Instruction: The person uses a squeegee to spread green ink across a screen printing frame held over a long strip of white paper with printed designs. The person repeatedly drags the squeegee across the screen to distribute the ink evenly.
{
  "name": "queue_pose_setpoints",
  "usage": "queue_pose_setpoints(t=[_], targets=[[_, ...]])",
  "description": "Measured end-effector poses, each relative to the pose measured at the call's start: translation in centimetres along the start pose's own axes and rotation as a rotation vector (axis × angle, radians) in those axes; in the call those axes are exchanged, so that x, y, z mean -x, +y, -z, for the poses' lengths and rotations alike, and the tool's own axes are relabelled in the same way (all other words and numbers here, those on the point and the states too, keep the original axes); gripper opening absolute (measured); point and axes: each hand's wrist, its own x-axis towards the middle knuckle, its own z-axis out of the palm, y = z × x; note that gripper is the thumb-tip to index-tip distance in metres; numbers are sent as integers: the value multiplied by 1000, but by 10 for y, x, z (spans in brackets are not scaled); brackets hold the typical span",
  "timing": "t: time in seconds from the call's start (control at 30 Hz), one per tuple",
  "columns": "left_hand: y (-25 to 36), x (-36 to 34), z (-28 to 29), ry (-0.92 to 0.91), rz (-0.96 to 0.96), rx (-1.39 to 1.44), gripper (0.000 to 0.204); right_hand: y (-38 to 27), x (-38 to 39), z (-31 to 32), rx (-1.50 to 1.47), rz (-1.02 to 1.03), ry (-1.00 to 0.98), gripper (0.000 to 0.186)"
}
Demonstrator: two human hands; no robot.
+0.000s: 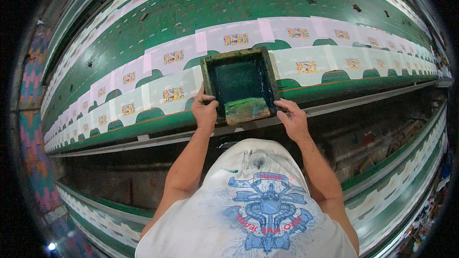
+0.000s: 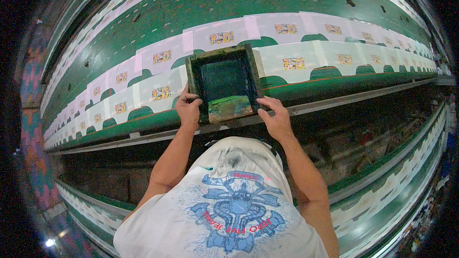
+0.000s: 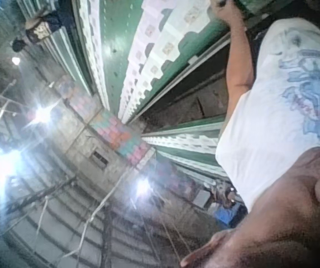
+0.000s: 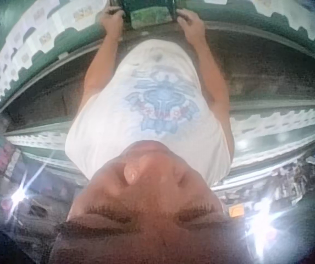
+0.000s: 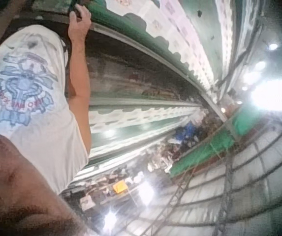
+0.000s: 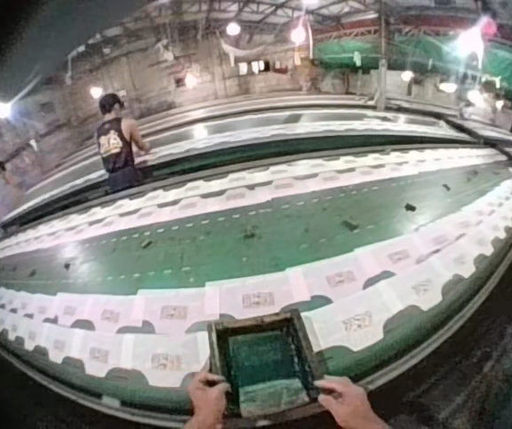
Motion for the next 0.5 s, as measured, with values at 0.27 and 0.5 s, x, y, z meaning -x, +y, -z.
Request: queue_pose_setpoints(t=[0.27,0.5], targets=[[11,2,2,-15,159,63,15,-27,-16,-1,213,363,8,33],[-7,-1,2,15,57,53,21,-56,-31,-23,496,563,-376,49]])
